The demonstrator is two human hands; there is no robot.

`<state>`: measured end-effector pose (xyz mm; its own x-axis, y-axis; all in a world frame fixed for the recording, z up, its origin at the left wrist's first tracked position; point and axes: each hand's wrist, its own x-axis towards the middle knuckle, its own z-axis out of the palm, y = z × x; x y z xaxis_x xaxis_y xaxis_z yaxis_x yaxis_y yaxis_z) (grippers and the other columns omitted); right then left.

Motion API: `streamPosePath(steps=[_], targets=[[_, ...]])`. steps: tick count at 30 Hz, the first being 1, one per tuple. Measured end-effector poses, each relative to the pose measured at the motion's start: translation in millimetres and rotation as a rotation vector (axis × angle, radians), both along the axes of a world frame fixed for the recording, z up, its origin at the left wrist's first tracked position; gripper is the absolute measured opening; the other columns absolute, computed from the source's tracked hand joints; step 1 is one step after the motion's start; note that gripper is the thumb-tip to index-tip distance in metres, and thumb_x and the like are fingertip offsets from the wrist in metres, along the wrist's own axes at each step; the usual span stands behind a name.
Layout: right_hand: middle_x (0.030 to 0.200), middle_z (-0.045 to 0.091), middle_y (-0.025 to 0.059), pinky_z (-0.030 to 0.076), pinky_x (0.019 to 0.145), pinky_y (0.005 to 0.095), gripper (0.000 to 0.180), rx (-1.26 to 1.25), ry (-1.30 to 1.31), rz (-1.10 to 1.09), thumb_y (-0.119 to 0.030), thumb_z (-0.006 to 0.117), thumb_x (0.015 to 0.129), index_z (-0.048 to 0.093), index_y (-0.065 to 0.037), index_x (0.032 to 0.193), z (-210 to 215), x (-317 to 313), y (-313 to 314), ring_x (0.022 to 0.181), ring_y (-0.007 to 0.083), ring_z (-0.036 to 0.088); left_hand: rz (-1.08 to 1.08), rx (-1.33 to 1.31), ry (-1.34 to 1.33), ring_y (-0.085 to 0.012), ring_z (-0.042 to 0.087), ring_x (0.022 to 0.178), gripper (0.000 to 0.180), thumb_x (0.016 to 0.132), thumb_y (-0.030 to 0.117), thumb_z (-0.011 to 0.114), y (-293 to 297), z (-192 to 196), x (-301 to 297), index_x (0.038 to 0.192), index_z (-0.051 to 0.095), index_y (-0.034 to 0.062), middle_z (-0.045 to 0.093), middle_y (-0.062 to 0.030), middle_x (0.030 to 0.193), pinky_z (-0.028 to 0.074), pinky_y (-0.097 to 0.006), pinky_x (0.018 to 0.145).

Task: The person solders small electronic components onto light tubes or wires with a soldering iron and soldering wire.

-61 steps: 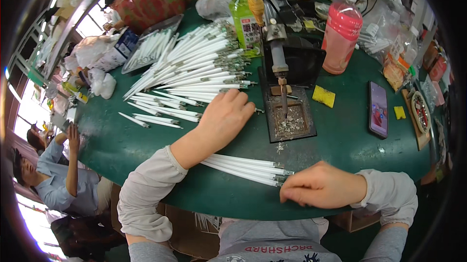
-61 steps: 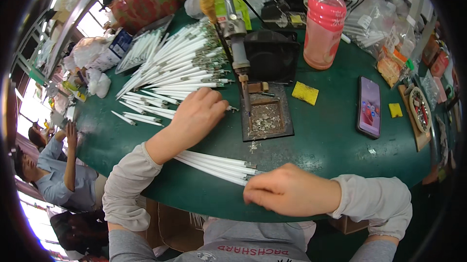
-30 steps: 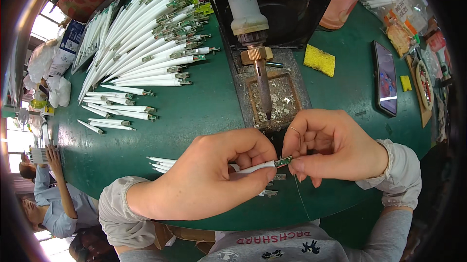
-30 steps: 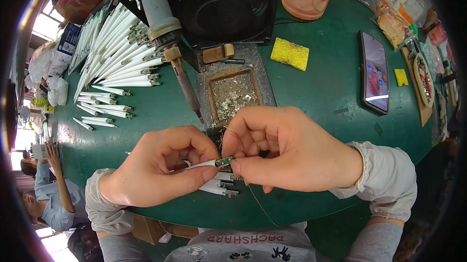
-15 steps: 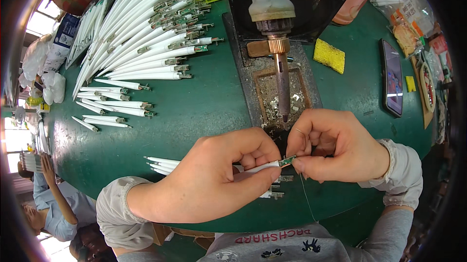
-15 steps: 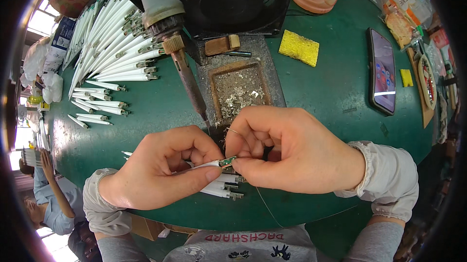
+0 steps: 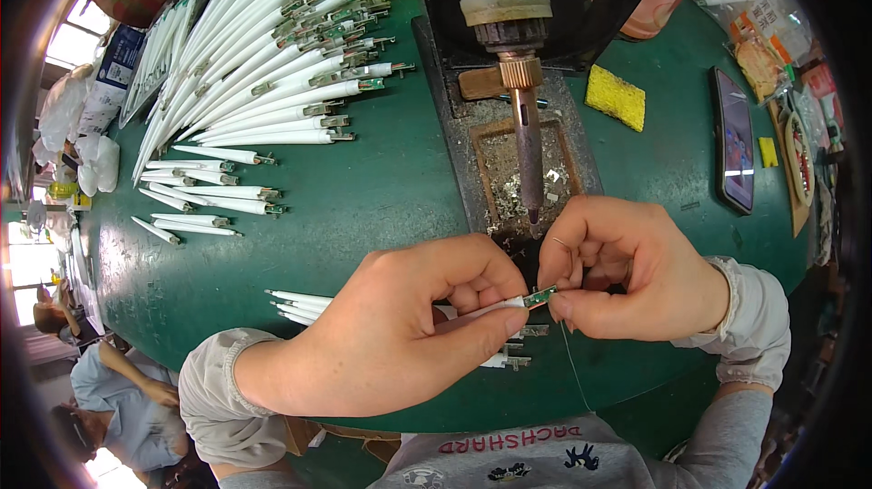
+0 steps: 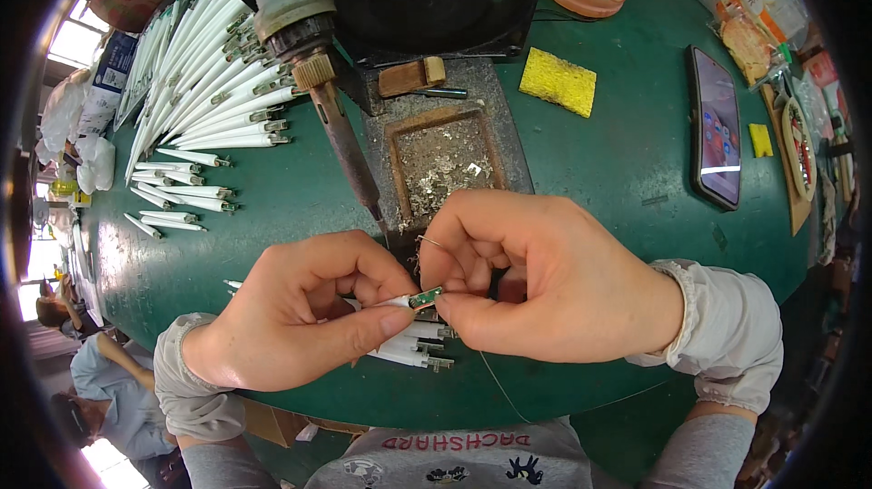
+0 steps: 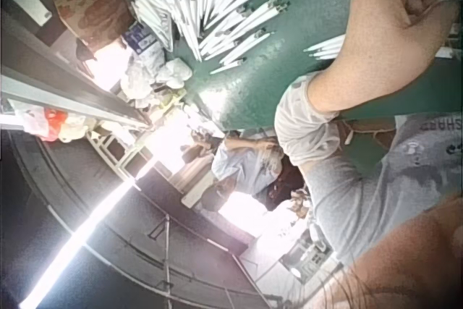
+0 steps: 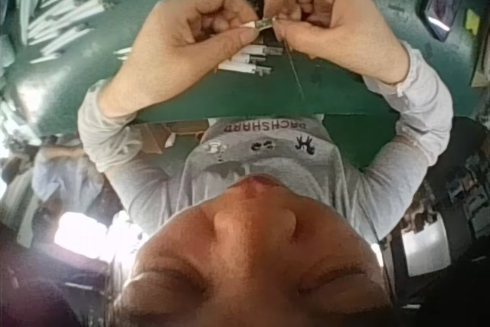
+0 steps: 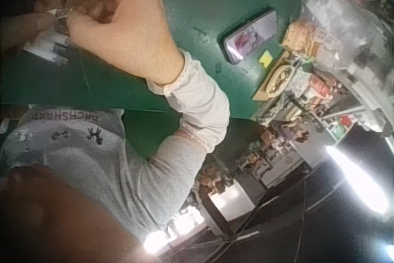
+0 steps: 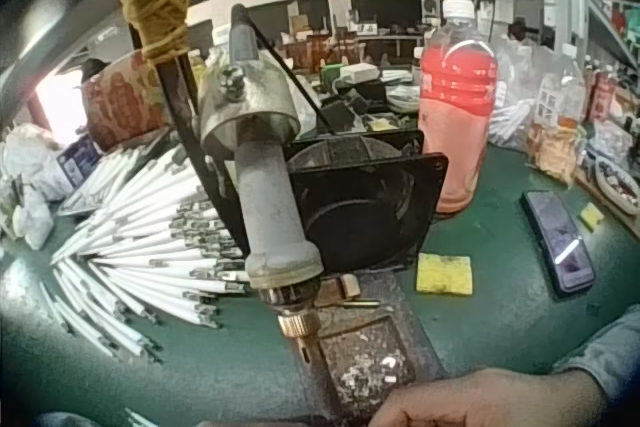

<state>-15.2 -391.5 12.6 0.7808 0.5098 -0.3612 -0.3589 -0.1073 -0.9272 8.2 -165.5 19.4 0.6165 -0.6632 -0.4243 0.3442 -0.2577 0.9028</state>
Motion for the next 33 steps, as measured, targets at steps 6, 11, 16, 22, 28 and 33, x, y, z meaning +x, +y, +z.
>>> streamPosePath(steps=[6,11,16,22,28,33], targets=[[0.083,0.06,0.0048,0.048,0.062,0.0198,0.019,0.044,0.057,-0.002,0.003,0.066,0.081,0.055,0.0,0.096,0.5,1.7,-1.3,0.072,0.008,0.06,-0.011,-0.025,-0.07,-0.0038,0.05,0.064,0.01,0.086,0.005,0.064,0.9,-3.8,-0.1,0.092,0.06,-0.0005,0.056,-0.0003,0.071,0.042,-0.021,0.054],[0.082,0.06,0.0047,0.047,0.062,0.0202,0.019,0.052,0.098,0.01,0.004,0.066,0.081,0.055,0.0,0.095,1.7,4.3,-3.0,0.071,0.008,0.06,0.019,-0.048,-0.102,-0.0056,0.05,0.062,0.009,0.084,0.004,0.065,-0.8,-5.8,-1.6,0.091,0.06,-0.0001,0.055,-0.0018,0.071,0.042,-0.022,0.053],[0.083,0.06,0.0031,0.047,0.065,0.0202,0.019,0.067,0.105,0.001,0.004,0.067,0.081,0.055,-0.001,0.095,-1.0,3.2,-0.6,0.074,0.0068,0.059,-0.01,-0.008,-0.218,-0.0065,0.049,0.06,0.009,0.082,0.004,0.066,-1.2,-6.6,-1.0,0.087,0.059,0.0008,0.054,-0.0023,0.067,0.04,-0.024,0.051],[0.086,0.059,0.0009,0.046,0.069,0.0203,0.02,0.037,0.09,0.038,0.002,0.068,0.08,0.056,-0.001,0.095,0.0,2.5,-1.5,0.08,0.005,0.055,-0.007,-0.005,-0.159,-0.0073,0.047,0.058,0.009,0.082,0.004,0.066,-1.0,-6.0,-0.6,0.085,0.058,0.0012,0.053,-0.0024,0.065,0.04,-0.024,0.051],[0.086,0.059,0.0012,0.046,0.068,0.0203,0.018,0.041,0.062,0.05,0.003,0.068,0.081,0.056,-0.001,0.094,-1.9,2.5,-0.3,0.079,0.0052,0.055,-0.012,-0.002,-0.28,-0.0134,0.053,0.057,0.01,0.08,0.003,0.066,-2.1,-7.6,-1.9,0.085,0.058,0.0009,0.055,-0.0063,0.067,0.043,-0.027,0.052],[0.086,0.059,0.0015,0.046,0.066,0.0204,0.021,0.07,0.137,0.053,0.004,0.066,0.082,0.054,-0.001,0.098,0.5,4.3,-2.5,0.079,0.0054,0.056,-0.083,0.078,-0.537,-0.0125,0.056,0.061,0.01,0.081,0.002,0.068,-0.4,-2.3,-1.1,0.089,0.063,0.0002,0.061,-0.0065,0.075,0.044,-0.025,0.052]])
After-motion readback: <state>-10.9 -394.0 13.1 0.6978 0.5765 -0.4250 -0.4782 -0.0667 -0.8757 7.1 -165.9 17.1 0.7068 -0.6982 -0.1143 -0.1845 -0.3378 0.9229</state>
